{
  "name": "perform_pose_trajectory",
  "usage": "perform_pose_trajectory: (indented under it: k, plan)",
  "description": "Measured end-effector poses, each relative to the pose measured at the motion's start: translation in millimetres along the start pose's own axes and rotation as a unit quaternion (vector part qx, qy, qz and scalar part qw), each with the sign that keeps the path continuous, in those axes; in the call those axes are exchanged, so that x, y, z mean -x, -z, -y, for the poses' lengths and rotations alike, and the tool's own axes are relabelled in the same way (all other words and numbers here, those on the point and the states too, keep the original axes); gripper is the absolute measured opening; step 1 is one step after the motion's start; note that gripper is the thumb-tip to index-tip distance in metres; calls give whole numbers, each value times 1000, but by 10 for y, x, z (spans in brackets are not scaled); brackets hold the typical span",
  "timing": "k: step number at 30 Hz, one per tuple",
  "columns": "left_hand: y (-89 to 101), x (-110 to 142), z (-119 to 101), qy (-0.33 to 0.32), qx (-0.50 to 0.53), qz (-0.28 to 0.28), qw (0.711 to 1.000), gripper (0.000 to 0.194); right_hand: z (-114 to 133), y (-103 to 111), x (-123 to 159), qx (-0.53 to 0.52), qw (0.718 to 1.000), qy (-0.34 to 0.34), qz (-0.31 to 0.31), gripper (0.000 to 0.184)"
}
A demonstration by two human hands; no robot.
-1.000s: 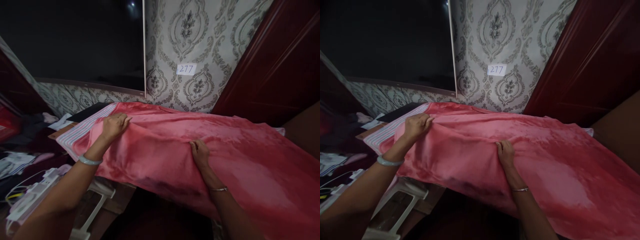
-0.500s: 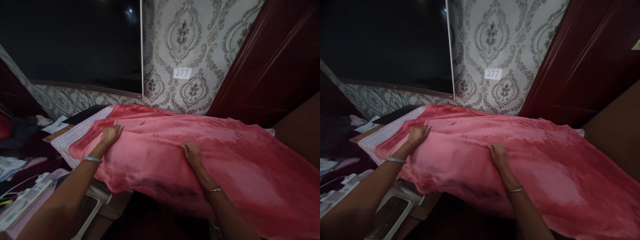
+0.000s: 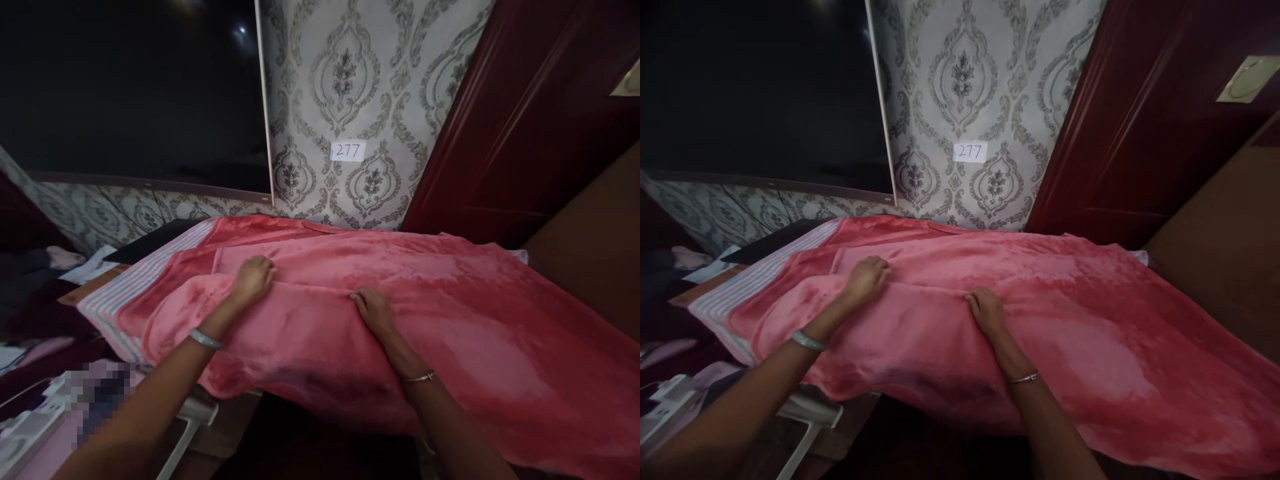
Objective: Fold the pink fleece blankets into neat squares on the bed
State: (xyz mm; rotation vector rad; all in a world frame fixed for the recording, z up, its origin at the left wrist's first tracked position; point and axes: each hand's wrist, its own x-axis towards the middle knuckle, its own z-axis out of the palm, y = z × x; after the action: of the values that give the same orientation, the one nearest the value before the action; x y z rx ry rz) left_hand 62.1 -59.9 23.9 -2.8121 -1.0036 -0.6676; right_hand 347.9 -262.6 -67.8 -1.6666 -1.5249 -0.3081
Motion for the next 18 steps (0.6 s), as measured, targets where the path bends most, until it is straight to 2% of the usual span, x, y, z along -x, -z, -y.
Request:
perform_pose_trajectory:
  k: [2,4,6,8,12,18]
  plan:
    - [-148,-21,-401,-67,77,8,995,26,0,3,-2,3,1000,0,5,41]
    - [-307,-34,-756,-122,127,14,984,31,-2,3,-6,13,1000,-3,10,41]
    - [-439,-59,-1020,-150,146,30,977,33,-1,1,-10,25,1000,-6,11,41]
    - [-532,-97,-1185,-158,149,50,975,29,4,-4,-16,27,1000,-7,7,40]
    - [-653,-136,-1293,-161,162,58,972,22,19,-10,-33,12,1000,-5,-8,34]
    - [-795,-81,-1258,-165,154,30,974,23,34,-3,-70,-2,1000,-13,7,27]
